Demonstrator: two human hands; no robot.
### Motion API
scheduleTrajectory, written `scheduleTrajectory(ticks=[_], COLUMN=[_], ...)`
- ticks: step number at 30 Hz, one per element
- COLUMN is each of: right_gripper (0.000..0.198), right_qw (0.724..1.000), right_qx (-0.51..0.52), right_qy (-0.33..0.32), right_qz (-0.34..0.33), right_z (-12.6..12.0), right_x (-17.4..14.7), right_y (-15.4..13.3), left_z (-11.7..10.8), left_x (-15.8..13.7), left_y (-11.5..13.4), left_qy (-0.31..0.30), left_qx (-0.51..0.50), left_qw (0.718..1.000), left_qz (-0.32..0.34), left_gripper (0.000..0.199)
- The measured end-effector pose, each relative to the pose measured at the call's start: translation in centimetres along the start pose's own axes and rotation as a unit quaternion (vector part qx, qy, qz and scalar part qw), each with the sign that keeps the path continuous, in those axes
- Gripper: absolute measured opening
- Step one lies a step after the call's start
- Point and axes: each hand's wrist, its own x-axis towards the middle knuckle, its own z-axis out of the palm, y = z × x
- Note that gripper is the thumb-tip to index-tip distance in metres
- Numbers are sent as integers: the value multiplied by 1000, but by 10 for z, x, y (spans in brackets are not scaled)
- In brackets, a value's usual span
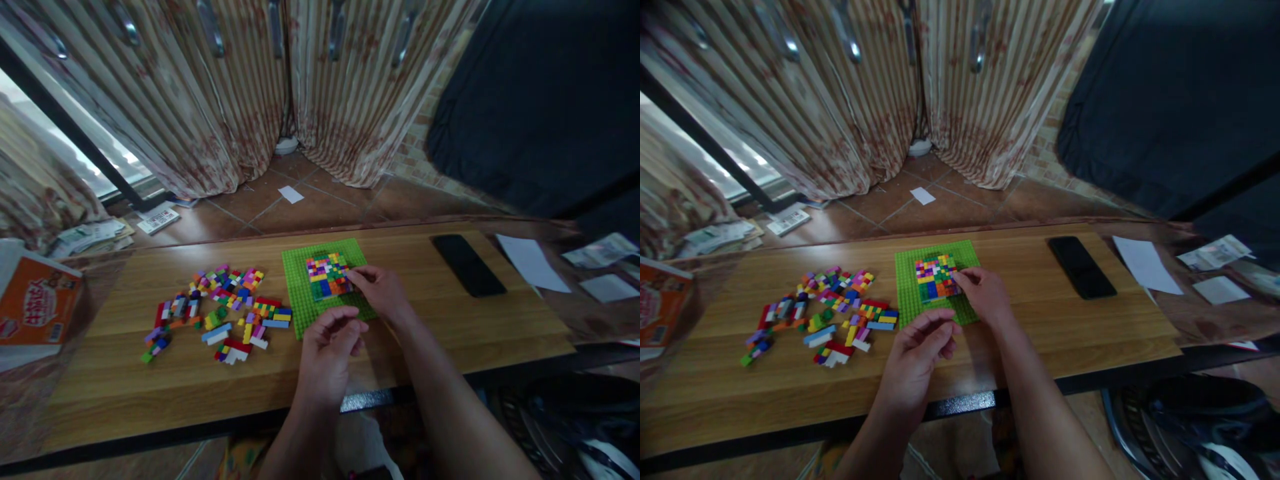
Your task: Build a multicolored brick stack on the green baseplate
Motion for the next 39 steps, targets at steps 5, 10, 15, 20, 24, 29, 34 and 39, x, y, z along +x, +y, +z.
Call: scheduleTrajectory(ticks=[5, 10, 15, 20, 24, 29, 34, 39], right_gripper=[37, 34, 38, 45, 47, 49, 45, 42], right_qw=[999, 998, 999, 998, 996, 991, 960, 937], right_qx=[30, 37, 26, 49, 69, -42, -160, -211], right_qy=[0, 2, -5, -16, 43, 75, 26, -36], right_qz=[37, 41, 38, 42, 22, -100, -226, -276], right_z=[1, 2, 1, -2, -2, 3, 7, 12], right_x=[3, 4, 3, 0, 0, -2, -2, 8], right_y=[0, -1, -4, -5, -6, -12, -16, -8], left_z=[1, 2, 6, 8, 10, 14, 14, 12], left_x=[-2, -1, 1, 2, 2, 0, 1, 2], left_y=[-2, -3, -5, -7, -9, -8, -9, -15], left_qy=[-1, -8, -1, 3, -1, -13, 4, -1], left_qx=[-5, -6, 8, 16, 20, 23, 14, 12], left_qw=[1000, 1000, 1000, 1000, 1000, 999, 999, 1000], left_qz=[-11, -11, -9, -9, -12, -32, -29, -28], left_gripper=[21, 21, 20, 20, 20, 17, 11, 12])
